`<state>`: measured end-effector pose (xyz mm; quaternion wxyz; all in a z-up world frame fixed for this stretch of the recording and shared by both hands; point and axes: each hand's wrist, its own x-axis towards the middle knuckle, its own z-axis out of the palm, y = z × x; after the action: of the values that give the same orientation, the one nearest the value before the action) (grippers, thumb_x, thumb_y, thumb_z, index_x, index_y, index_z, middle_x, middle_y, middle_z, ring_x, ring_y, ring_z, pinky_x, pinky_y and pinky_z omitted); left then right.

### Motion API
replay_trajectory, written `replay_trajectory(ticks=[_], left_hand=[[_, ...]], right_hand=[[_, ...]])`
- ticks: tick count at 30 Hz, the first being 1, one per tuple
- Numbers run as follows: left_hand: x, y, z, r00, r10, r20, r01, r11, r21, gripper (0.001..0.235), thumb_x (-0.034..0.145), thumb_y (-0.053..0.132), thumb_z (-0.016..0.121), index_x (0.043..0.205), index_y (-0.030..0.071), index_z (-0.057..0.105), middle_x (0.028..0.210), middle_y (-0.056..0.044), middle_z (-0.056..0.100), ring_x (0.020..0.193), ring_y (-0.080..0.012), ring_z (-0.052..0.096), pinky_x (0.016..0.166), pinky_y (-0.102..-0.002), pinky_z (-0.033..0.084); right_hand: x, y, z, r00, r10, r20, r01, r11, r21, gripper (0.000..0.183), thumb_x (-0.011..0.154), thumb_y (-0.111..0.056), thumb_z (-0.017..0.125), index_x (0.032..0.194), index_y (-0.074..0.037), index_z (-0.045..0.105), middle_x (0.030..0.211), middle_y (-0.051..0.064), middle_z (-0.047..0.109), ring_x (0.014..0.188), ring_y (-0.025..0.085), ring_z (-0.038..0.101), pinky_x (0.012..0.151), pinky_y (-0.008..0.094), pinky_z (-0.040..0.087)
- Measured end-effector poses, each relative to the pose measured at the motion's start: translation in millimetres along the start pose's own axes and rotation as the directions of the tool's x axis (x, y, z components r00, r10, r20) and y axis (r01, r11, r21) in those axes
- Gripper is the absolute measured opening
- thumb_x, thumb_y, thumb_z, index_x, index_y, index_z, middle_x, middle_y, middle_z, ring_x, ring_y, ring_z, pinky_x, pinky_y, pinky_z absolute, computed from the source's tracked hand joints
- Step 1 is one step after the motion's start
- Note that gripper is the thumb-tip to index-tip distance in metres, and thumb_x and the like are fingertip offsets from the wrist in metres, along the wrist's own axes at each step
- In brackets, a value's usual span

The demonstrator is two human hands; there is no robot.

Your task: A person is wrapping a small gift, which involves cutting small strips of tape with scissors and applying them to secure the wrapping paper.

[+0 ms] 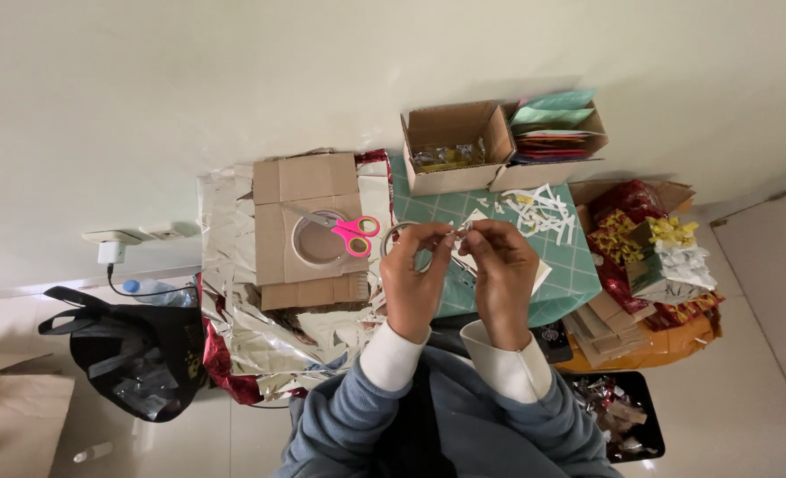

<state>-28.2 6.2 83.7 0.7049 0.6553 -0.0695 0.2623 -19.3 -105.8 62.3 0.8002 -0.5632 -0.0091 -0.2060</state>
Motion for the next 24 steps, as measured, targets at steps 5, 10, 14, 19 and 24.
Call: replay_trajectory(ticks=[5,10,14,19,24], left_hand=[[1.1,2.7,0.5,0.981,0.191,0.035,-0.194,0.976,0.104,0.015,0.088,-0.002,0.076,0.100,0.007,0.075,0.085,-0.008,0.074,0.071,-0.0212,0.069,0.070,-0.031,0.058],[4.9,2.7,-1.8,0.957,0.281,0.068,-0.288,0.948,0.137,0.013,0.087,-0.002,0.076,0.097,0.007,0.076,0.085,-0.006,0.074,0.070,-0.0205,0.068,0.068,-0.030,0.058],[4.6,-2.7,-5.5,0.953,0.288,0.092,-0.300,0.935,0.191,0.013,0.087,0.002,0.079,0.097,0.007,0.072,0.081,-0.005,0.073,0.066,-0.0206,0.070,0.066,-0.030,0.058],[3.7,2.6,-11.0,0.944,0.286,0.166,-0.319,0.920,0.227,0.020,0.085,0.004,0.081,0.101,0.006,0.068,0.081,-0.006,0.073,0.066,-0.0213,0.071,0.066,-0.031,0.059],[3.1,2.8,-12.0,0.921,0.273,0.279,-0.348,0.897,0.271,0.024,0.088,0.005,0.079,0.107,0.004,0.063,0.083,-0.009,0.074,0.069,-0.0230,0.072,0.067,-0.033,0.061]], right_hand=[[-3.9,-12.0,5.3,0.995,-0.098,0.005,0.098,0.988,-0.119,0.010,0.095,0.002,0.073,0.104,0.005,0.072,0.081,0.016,0.068,0.071,0.016,0.062,0.068,0.030,0.055],[-5.8,-41.6,12.5,0.991,-0.118,0.066,0.132,0.949,-0.286,0.006,0.092,0.004,0.076,0.098,0.004,0.076,0.081,0.017,0.071,0.070,0.017,0.062,0.069,0.033,0.056],[-4.5,-61.2,13.2,0.964,-0.102,0.244,0.180,0.929,-0.323,0.009,0.092,0.009,0.070,0.097,0.004,0.076,0.084,0.018,0.072,0.078,0.021,0.069,0.073,0.034,0.057],[-3.5,-55.5,0.6,0.955,-0.059,0.292,0.151,0.941,-0.304,0.007,0.091,0.006,0.073,0.097,0.007,0.074,0.086,0.020,0.069,0.081,0.022,0.068,0.075,0.038,0.058],[-4.2,-52.5,-5.7,0.972,0.024,0.234,0.079,0.904,-0.419,0.006,0.087,0.003,0.079,0.093,0.003,0.076,0.076,0.016,0.069,0.074,0.015,0.061,0.067,0.033,0.055]])
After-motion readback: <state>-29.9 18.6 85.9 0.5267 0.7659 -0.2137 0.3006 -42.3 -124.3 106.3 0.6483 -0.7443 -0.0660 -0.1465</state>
